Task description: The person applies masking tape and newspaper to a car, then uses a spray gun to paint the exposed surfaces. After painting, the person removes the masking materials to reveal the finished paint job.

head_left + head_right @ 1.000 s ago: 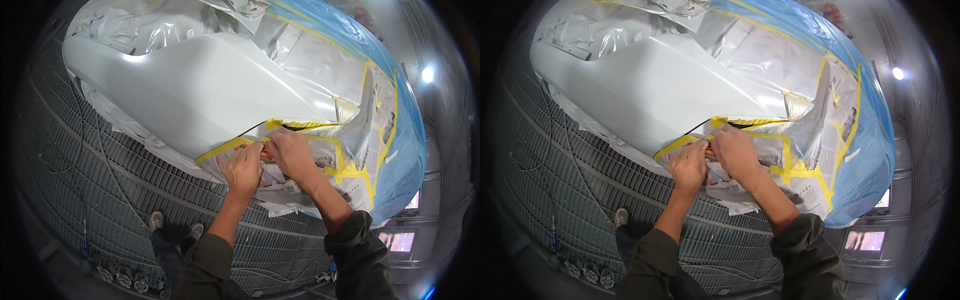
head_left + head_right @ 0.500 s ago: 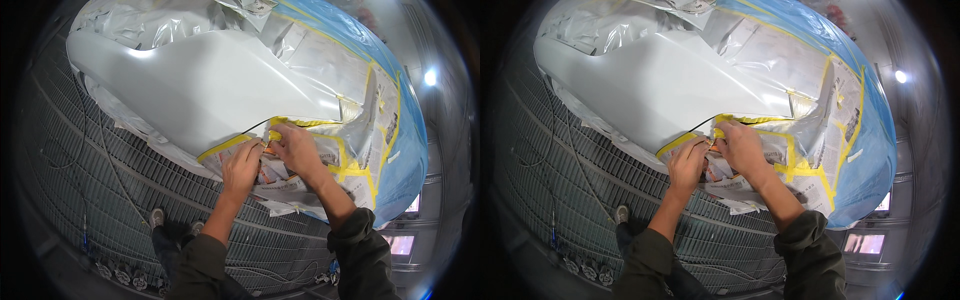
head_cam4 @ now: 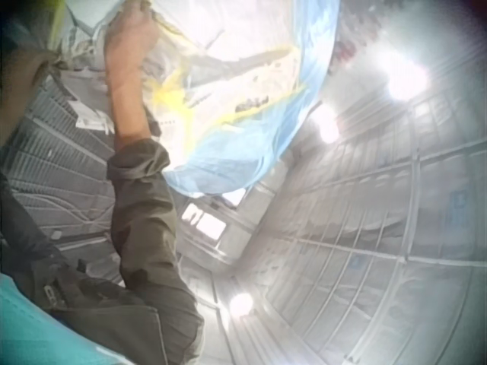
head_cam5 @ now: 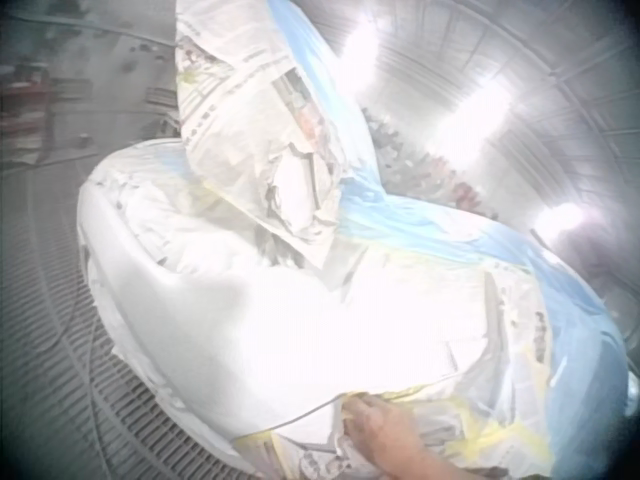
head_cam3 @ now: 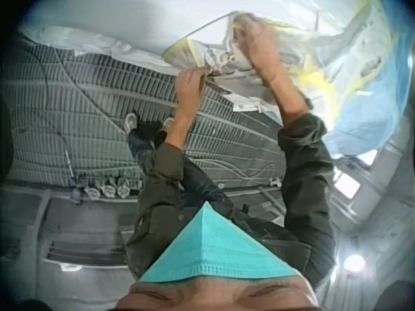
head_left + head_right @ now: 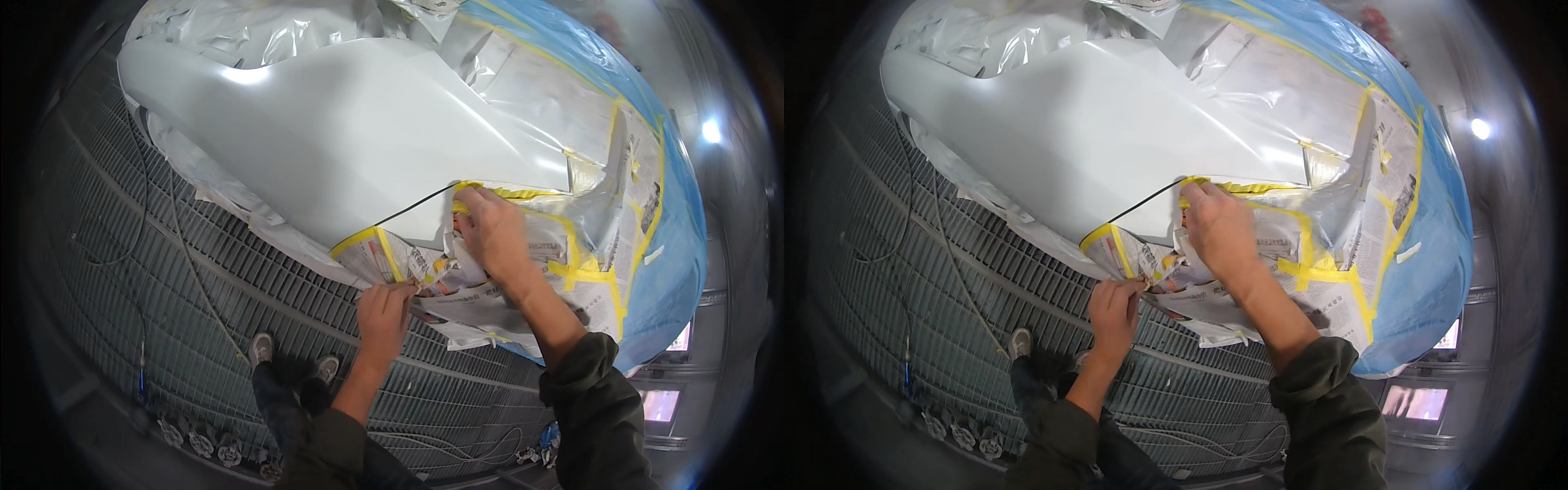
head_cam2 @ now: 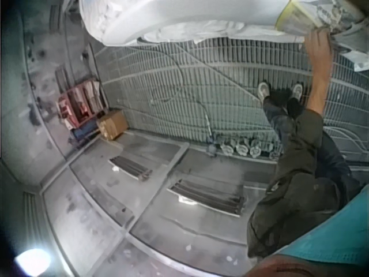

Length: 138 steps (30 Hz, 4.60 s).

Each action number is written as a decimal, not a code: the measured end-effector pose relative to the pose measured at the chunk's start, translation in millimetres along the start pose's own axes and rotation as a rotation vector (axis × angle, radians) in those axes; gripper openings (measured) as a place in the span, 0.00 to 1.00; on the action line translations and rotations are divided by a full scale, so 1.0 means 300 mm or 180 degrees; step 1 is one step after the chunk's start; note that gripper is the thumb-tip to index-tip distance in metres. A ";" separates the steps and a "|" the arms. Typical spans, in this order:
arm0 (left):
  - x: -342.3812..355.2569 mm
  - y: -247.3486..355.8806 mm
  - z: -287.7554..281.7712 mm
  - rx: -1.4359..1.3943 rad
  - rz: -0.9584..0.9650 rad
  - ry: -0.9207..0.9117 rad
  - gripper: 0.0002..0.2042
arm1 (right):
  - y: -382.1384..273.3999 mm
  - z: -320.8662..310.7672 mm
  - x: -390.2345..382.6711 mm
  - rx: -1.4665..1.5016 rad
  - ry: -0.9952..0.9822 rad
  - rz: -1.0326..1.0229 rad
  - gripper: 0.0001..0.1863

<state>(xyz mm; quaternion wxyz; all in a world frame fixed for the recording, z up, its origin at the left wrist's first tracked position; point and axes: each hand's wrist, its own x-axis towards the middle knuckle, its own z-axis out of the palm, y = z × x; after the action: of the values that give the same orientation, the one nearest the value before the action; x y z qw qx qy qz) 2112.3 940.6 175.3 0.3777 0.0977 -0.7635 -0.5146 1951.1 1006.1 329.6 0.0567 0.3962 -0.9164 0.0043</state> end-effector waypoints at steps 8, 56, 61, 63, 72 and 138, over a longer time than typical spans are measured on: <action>-0.239 -0.001 -0.043 0.0089 -0.0408 -0.0167 0.12 | 0.008 0.017 -0.004 -0.0075 0.0268 -0.0297 0.14; -0.924 -0.441 0.363 -0.4368 -0.1678 -0.2511 0.34 | 0.089 0.968 -1.082 0.3650 0.1744 0.1657 0.10; -0.888 -0.450 0.426 -0.4393 -0.2405 -0.1587 0.34 | 0.235 0.970 -1.133 0.3574 0.1796 0.1288 0.08; -0.831 -0.497 0.425 -0.4596 -0.2515 -0.1504 0.31 | 0.247 0.969 -1.121 0.3506 0.1600 0.1045 0.08; -0.705 -0.404 0.467 -0.5119 -0.2524 -0.1083 0.23 | 0.156 0.914 -1.123 0.2758 0.1596 0.0336 0.17; 0.317 0.317 0.179 -0.1625 -0.3044 0.0350 0.15 | 0.178 0.013 -1.360 0.3018 -0.2507 0.1470 0.20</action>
<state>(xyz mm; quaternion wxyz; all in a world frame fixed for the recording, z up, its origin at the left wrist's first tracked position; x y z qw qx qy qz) 2032.6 970.7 292.4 0.1526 0.3660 -0.4639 -0.7922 2189.2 1338.6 283.9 -0.4660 0.1434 -0.8289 0.2743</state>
